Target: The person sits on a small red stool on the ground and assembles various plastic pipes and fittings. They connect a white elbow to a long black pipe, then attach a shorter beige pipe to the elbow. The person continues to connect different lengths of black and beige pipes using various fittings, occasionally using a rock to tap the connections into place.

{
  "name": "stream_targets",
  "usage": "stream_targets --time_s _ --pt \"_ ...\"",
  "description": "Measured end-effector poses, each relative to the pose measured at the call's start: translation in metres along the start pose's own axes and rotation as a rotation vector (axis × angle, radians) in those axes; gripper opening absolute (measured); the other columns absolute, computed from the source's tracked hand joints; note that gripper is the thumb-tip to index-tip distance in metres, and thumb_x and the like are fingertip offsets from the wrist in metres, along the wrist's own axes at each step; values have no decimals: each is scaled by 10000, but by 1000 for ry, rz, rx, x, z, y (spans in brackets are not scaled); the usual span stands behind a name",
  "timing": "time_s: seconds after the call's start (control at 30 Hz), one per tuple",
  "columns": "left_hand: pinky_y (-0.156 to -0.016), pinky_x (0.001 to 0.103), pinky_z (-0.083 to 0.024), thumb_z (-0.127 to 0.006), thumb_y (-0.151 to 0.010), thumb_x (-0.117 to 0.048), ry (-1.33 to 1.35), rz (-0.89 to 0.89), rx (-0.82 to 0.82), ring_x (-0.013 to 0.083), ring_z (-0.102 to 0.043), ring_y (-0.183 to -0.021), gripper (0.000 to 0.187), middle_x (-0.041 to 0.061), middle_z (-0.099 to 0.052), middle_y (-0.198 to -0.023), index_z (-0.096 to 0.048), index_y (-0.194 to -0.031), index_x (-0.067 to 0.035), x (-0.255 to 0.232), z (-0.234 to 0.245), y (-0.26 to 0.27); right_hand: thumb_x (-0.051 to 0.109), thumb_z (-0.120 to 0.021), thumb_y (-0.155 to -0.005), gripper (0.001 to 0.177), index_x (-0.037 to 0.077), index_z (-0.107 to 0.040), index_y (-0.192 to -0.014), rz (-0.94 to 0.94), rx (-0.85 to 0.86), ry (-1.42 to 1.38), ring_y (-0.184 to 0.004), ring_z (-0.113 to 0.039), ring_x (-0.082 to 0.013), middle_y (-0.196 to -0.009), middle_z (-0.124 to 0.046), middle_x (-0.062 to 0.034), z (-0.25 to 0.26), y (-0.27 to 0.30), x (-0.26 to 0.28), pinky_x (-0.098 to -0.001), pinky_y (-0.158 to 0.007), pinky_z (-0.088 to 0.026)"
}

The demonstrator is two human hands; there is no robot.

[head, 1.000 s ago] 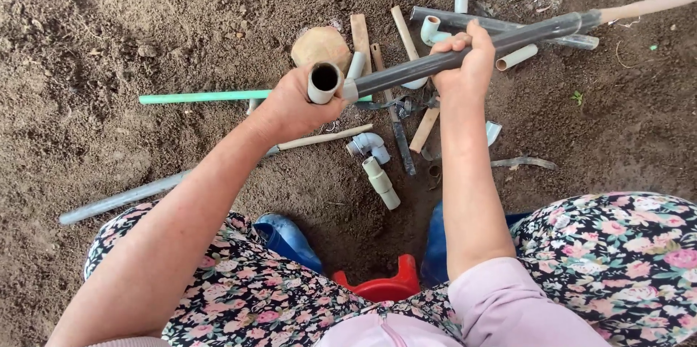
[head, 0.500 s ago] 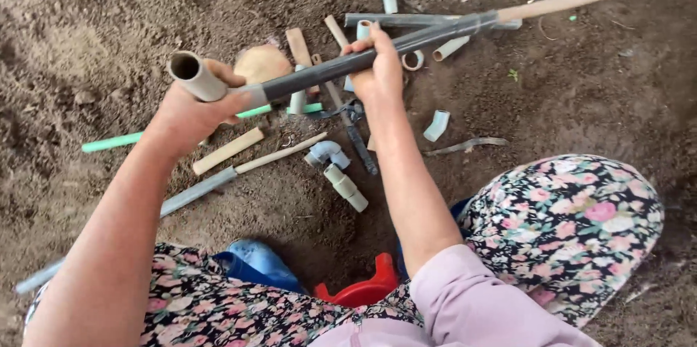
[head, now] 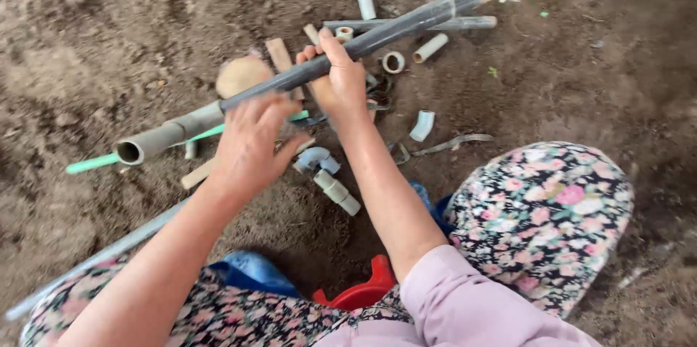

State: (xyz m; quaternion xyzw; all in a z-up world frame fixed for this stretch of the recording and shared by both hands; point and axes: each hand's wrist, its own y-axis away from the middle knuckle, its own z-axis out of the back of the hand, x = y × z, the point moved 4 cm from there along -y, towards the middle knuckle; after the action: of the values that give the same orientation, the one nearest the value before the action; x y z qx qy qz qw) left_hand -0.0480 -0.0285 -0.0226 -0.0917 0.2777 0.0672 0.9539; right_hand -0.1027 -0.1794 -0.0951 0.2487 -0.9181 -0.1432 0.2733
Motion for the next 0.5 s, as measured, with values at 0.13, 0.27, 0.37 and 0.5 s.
stream_targets --time_s 0.13,0.27,0.37,0.5 --pt "-772 518 -372 -795 -676 -394 -356 79 -10 394 -540 -931 758 147 -539 -1086 -435 -1294 -141 37 8 -10 79 -689 -777 189 93 -506 -732 -76 142 12 -621 -508 -214 -683 -467 -57 -11 8 -20 -415 -633 -494" --pt "-532 479 -515 -564 -915 -424 -327 392 210 325 -629 -647 341 122 -620 -796 -467 -1015 -113 69 5 -12 115 -706 -764 240 93 -473 -819 -162 234 120 -684 -563 -225 -706 -491 -80 -28 31 -23 -418 -706 -535" --pt "-580 441 -527 -570 -911 -395 -307 469 281 284 -637 -665 270 85 -647 -783 -506 -1009 -152 67 21 -9 147 -751 -704 333 12 -520 -903 -185 115 188 -741 -582 -272 -756 -582 -138 -28 23 -7 -454 -781 -527" --pt "-569 370 -566 -598 -919 -415 -339 521 335 210 -640 -626 318 58 -656 -779 -520 -1022 -125 77 36 1 197 -605 -813 311 5 -466 -1014 -159 -3 259 -861 -515 -268 -879 -519 -137 -59 48 55 -435 -916 -505"
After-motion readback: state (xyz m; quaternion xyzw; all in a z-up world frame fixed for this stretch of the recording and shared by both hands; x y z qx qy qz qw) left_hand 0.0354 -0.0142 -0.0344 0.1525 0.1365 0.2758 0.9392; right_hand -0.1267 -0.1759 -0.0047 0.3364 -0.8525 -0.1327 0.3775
